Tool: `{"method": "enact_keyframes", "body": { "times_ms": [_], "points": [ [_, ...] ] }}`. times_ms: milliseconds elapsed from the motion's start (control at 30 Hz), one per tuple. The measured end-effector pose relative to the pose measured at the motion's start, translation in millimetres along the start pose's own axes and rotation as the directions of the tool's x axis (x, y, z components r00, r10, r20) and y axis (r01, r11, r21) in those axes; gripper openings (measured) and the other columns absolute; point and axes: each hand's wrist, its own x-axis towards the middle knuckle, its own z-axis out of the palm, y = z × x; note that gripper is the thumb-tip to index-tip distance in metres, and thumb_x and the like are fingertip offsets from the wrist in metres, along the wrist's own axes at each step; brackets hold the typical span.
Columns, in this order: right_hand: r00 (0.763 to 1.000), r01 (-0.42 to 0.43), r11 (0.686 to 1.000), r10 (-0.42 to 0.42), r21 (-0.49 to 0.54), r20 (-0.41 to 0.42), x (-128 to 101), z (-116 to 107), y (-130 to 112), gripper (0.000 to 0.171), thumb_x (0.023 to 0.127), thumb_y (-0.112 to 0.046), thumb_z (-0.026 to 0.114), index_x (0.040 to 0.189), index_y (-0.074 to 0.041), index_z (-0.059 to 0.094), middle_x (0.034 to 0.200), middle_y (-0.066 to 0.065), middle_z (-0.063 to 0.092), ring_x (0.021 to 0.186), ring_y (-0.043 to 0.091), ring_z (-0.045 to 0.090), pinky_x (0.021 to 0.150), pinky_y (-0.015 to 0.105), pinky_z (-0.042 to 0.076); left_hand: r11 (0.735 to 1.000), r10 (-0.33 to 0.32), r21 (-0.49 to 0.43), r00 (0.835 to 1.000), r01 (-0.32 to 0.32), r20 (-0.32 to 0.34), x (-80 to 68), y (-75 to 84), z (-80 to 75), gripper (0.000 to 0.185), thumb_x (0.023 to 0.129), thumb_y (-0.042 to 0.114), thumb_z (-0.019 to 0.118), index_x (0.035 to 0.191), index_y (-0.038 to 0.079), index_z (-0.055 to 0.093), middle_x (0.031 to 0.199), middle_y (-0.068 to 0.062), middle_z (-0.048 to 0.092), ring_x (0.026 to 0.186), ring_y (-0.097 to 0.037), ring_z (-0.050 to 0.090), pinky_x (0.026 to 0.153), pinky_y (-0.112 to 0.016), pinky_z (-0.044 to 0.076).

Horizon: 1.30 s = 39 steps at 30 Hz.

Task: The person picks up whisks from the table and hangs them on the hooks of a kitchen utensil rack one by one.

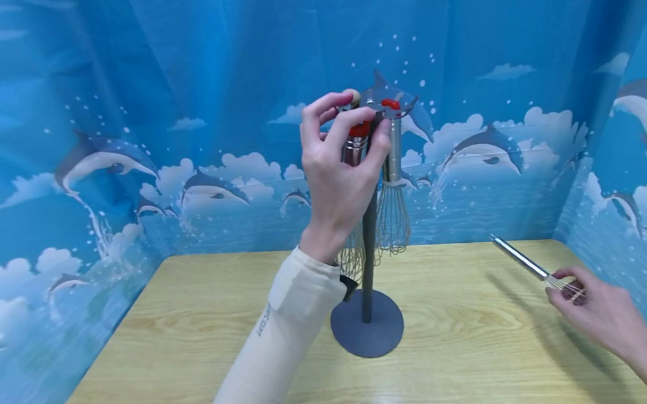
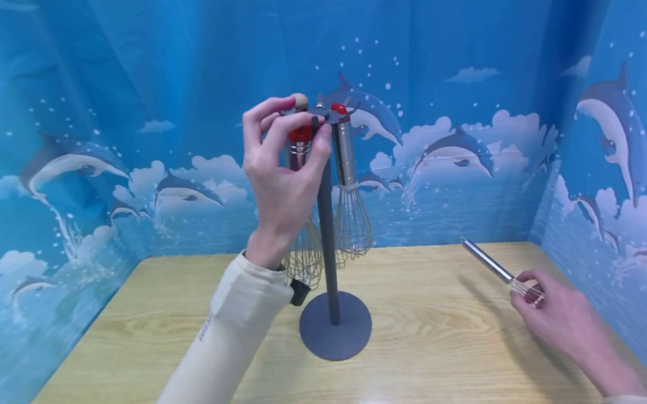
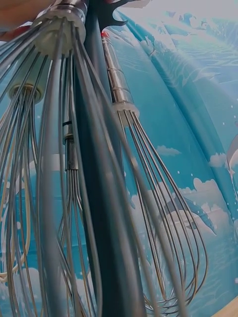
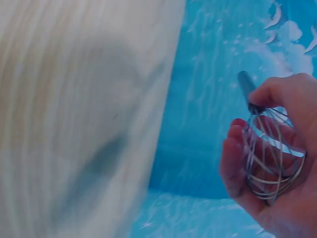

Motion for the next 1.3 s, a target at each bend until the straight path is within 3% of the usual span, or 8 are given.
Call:
{"method": "enact_keyframes", "body": {
  "times_ms": [100, 233, 367, 667, 967, 1300],
  "points": [
    [0.993, 0.030, 0.998, -0.024, 0.050, -0.115, 0.0, -3.0, -14.1, 0.025, 0.092, -0.024, 0.072, 0.113, -0.012, 0.067, 0.081, -0.010, 0.072, 0.063, -0.017, 0.050, 0.055, 0.019, 0.038, 1.000, 0.003, 0.000, 1.000, -0.003, -0.004, -0.2, -0.1, -0.1, 0.019, 0.091, 0.015, 0.074, 0.104, 0.000, 0.074, 0.132, -0.023, 0.055, 0.124, -0.030, 0.052, 0.095, -0.026, 0.048],
    [0.962, 0.090, 0.990, -0.057, 0.112, -0.266, 2.9, -7.7, -34.4, 0.025, 0.087, -0.017, 0.076, 0.111, -0.012, 0.070, 0.076, -0.036, 0.057, 0.063, -0.021, 0.049, 0.058, 0.014, 0.037, 1.000, 0.007, -0.005, 1.000, -0.007, -0.005, -0.6, -0.2, 0.4, 0.020, 0.091, 0.014, 0.074, 0.104, -0.001, 0.073, 0.132, -0.023, 0.055, 0.124, -0.031, 0.052, 0.096, -0.025, 0.048],
    [0.935, 0.113, 0.984, -0.057, 0.141, -0.349, 4.0, -12.0, -55.3, 0.026, 0.086, -0.016, 0.077, 0.112, -0.012, 0.072, 0.078, -0.045, 0.051, 0.063, -0.024, 0.048, 0.060, 0.011, 0.038, 1.000, 0.005, -0.018, 1.000, -0.005, -0.006, -0.7, -0.3, 1.0, 0.019, 0.091, 0.014, 0.074, 0.104, -0.001, 0.073, 0.132, -0.023, 0.055, 0.124, -0.030, 0.051, 0.097, -0.025, 0.048],
    [0.897, 0.112, 0.969, -0.003, 0.221, -0.441, 5.7, -20.6, -98.0, 0.028, 0.088, -0.010, 0.075, 0.115, -0.009, 0.072, 0.080, -0.043, 0.053, 0.064, -0.022, 0.051, 0.055, 0.003, 0.043, 0.999, -0.003, -0.049, 1.000, 0.003, 0.003, -1.1, -0.4, 0.4, 0.019, 0.092, 0.012, 0.072, 0.104, -0.002, 0.072, 0.132, -0.023, 0.053, 0.125, -0.030, 0.051, 0.097, -0.025, 0.050],
    [0.849, 0.204, 0.925, -0.004, 0.321, -0.529, 10.7, -25.4, -130.1, 0.035, 0.086, 0.001, 0.070, 0.121, -0.003, 0.069, 0.088, -0.035, 0.060, 0.076, -0.020, 0.058, 0.060, 0.000, 0.045, 0.998, 0.005, -0.060, 1.000, -0.005, 0.011, 0.1, -1.0, 0.1, 0.021, 0.091, 0.013, 0.072, 0.105, -0.003, 0.070, 0.132, -0.024, 0.053, 0.123, -0.030, 0.052, 0.095, -0.024, 0.053],
    [0.784, 0.413, 0.813, -0.088, 0.411, -0.614, 19.0, -28.9, -161.1, 0.038, 0.084, 0.009, 0.067, 0.122, 0.010, 0.064, 0.094, -0.027, 0.067, 0.081, -0.011, 0.065, 0.063, 0.002, 0.050, 0.997, 0.010, -0.071, 1.000, -0.008, 0.020, 0.2, -2.3, -0.7, 0.023, 0.090, 0.014, 0.073, 0.105, -0.004, 0.070, 0.132, -0.024, 0.053, 0.122, -0.029, 0.053, 0.092, -0.023, 0.055]
  ]
}}
